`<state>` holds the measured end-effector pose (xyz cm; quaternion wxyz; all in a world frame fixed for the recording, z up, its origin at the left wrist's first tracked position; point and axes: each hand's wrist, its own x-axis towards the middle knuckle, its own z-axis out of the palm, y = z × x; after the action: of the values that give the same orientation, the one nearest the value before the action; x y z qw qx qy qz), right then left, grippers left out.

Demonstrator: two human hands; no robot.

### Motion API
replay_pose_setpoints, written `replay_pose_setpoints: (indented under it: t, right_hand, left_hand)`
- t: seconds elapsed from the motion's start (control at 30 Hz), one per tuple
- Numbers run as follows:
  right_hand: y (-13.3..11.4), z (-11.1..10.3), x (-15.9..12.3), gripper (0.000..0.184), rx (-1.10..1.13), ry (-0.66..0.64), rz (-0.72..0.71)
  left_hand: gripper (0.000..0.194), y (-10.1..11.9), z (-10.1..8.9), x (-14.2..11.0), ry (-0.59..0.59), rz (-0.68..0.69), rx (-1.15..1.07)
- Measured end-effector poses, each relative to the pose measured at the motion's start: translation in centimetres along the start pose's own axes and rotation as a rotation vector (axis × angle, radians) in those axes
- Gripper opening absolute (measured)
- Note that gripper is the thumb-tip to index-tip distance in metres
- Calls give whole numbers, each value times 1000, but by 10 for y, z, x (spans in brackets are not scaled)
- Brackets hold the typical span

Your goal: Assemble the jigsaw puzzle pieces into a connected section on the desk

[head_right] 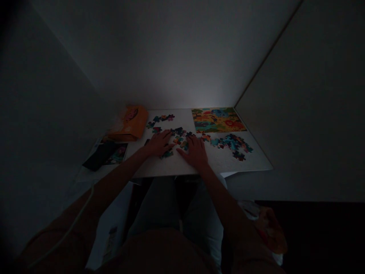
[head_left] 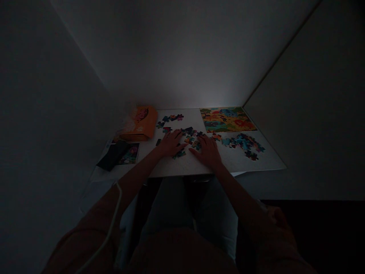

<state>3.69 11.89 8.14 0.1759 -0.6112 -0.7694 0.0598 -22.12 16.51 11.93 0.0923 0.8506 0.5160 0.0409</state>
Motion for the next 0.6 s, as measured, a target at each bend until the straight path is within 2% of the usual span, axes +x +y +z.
replay_pose_setpoints:
  t: [0.23, 0.37, 0.47, 0.53, 0.6]
  right_hand:
    - [-3, -9, -1, 78, -29, -40, -44]
    - [0, -11, 0, 68, -24, -62, -104]
    - [3, -9, 1, 67, -12, -54, -106]
    - [5, -7, 1, 67, 0, -48, -98]
    - [4, -6, 1, 68, 11, -49, -87]
  left_hand:
    - [98, 0, 1, 52, -58, -32, -3]
    - [98, 4, -2, 68, -53, -95, -2]
    - [91, 6, -1, 61, 56, -129, -4]
    - [87, 8, 1, 43, 114, -133, -25]
    - [85, 11, 7, 17, 112, -125, -55]
